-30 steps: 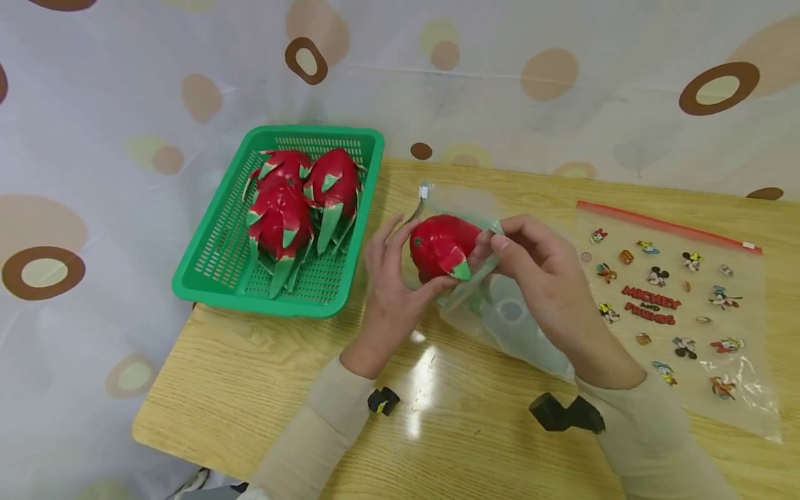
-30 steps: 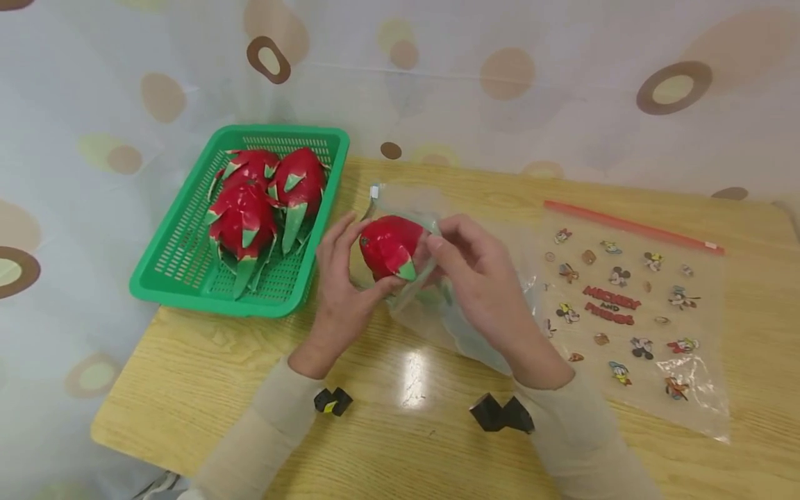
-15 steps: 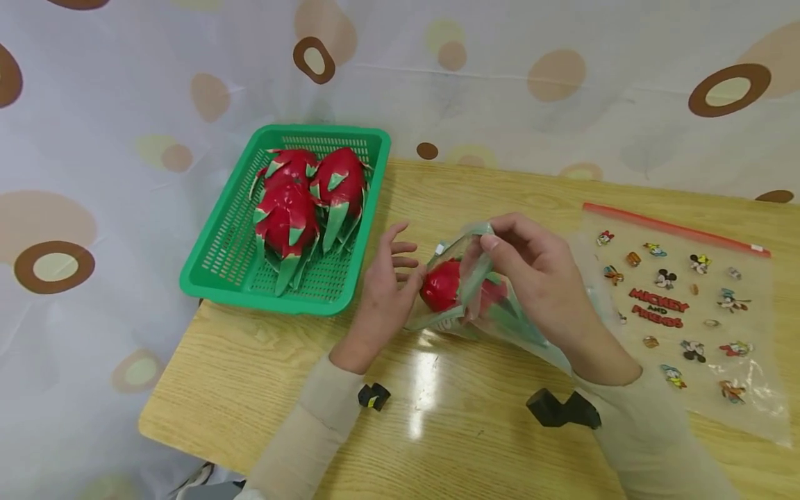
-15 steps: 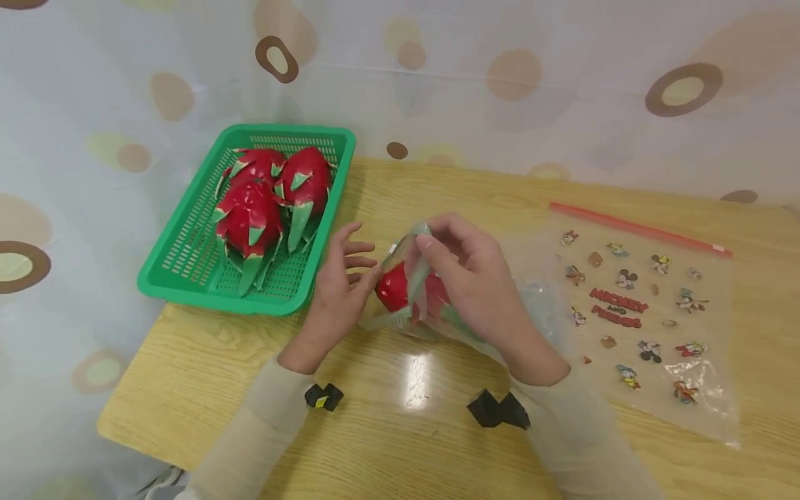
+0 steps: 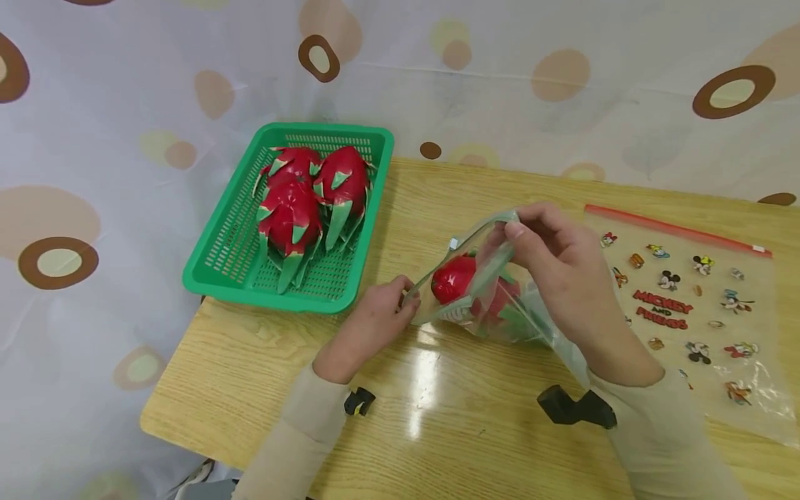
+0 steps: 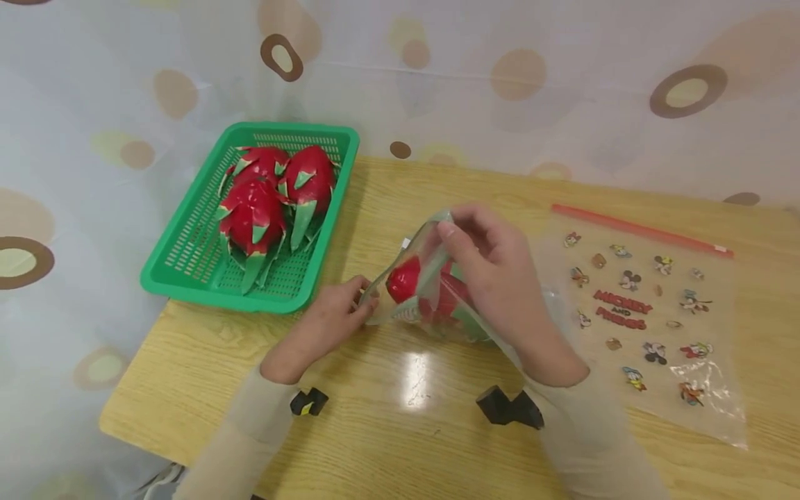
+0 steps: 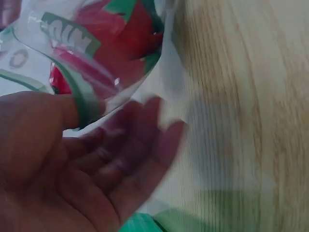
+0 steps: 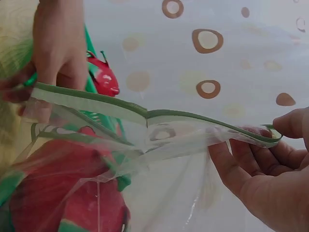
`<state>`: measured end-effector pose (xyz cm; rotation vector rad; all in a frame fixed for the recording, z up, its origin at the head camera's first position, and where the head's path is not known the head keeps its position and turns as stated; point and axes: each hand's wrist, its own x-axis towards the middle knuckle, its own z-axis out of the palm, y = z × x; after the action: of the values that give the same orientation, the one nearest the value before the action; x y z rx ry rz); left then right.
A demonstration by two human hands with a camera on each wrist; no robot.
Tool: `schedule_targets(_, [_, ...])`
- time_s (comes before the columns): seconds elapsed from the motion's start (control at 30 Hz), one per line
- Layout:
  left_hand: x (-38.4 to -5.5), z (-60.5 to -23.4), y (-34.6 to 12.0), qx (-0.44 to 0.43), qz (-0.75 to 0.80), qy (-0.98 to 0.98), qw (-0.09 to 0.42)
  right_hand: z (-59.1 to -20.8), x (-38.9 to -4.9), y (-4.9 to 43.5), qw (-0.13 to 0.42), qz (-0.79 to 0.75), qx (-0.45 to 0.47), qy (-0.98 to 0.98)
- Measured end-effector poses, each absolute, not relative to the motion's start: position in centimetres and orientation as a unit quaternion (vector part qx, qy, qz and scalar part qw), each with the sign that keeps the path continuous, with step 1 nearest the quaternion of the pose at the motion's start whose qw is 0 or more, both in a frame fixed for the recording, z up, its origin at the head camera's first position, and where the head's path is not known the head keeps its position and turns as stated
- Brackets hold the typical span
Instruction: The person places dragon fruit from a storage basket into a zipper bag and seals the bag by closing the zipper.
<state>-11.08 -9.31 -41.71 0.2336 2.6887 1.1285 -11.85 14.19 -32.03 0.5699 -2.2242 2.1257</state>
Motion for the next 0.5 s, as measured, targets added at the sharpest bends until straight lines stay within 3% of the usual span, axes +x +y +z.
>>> schedule_targets(0.1, [-11.0, -40.9, -9.2, 0.094, 0.405, 0.902, 0.117, -31.4, -11.8, 14.7, 0.018, 0.709, 0.182, -0.681])
schedule_targets(0.5, [-12.0, -35.0, -7.5, 0.146, 0.555, 0.818, -0.029, -29.5, -11.7, 16.7, 0.09, 0.832, 0.199, -0.51])
